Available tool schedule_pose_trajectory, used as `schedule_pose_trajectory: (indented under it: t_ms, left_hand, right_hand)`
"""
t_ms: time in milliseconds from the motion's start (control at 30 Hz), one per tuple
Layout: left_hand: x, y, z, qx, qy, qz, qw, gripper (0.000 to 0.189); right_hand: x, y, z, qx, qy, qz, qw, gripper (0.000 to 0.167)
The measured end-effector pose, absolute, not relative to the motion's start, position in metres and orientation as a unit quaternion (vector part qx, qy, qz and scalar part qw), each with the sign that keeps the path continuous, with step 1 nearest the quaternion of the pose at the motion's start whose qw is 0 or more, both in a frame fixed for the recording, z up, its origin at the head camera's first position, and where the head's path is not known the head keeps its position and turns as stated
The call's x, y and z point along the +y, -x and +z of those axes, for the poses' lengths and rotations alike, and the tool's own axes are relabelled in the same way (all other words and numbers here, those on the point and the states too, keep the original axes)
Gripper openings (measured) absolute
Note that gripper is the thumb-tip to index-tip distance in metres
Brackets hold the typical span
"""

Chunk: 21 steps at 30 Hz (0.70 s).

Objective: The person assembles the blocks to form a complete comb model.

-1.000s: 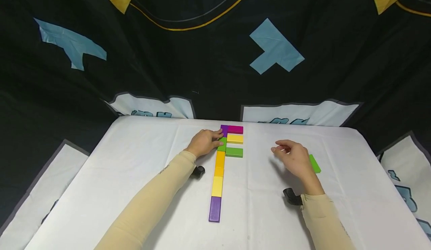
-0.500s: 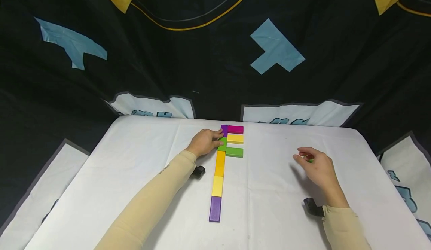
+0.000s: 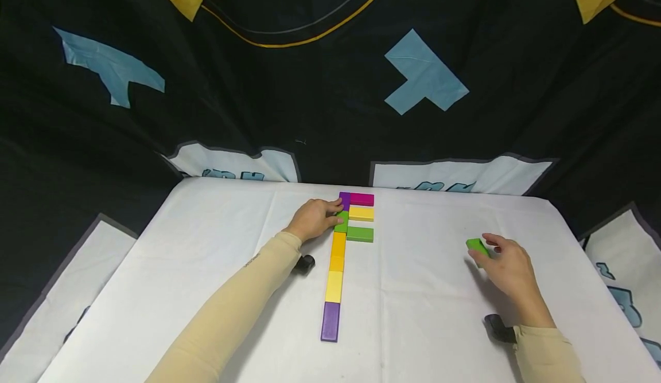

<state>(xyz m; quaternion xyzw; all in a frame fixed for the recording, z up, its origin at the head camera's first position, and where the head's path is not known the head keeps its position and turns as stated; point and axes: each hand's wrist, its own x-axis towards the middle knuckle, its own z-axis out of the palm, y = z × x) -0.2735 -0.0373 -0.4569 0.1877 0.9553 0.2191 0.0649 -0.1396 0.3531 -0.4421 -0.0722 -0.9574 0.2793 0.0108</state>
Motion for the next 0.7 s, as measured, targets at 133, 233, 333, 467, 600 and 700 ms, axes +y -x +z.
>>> schedule_pose_trajectory:
  t_ms: [133, 233, 333, 467, 600, 700]
  left_hand:
    - [-0.037, 0.274, -0.457, 0.955, -0.191, 0.217, 0.064, 0.045]
    - [-0.037, 0.274, -0.456, 0.956, -0.189, 0.216, 0.064, 0.045]
    - [-0.037, 0.274, -0.455, 0.957, -0.188, 0.212, 0.063, 0.045]
    - [-0.037, 0.273, -0.454, 0.958, -0.188, 0.209, 0.062, 0.045]
    - [-0.037, 0.272, -0.454, 0.957, -0.187, 0.213, 0.063, 0.045]
    - [-0.038, 0.271, -0.455, 0.957, -0.186, 0.214, 0.064, 0.044]
  right_hand:
    - [0.361, 0.139, -0.445, -0.963, 0.068, 0.259, -0.018, 0.07]
    - [0.365, 0.14, -0.447, -0.967, 0.057, 0.245, -0.028, 0.07]
    - [0.368, 0.141, -0.448, -0.969, 0.054, 0.24, -0.035, 0.069]
    - [0.37, 0.143, -0.449, -0.969, 0.053, 0.238, -0.041, 0.064]
    - [0.373, 0.143, -0.451, -0.971, 0.03, 0.233, -0.034, 0.054]
    - [0.376, 0.144, -0.45, -0.973, 0.015, 0.229, -0.035, 0.048]
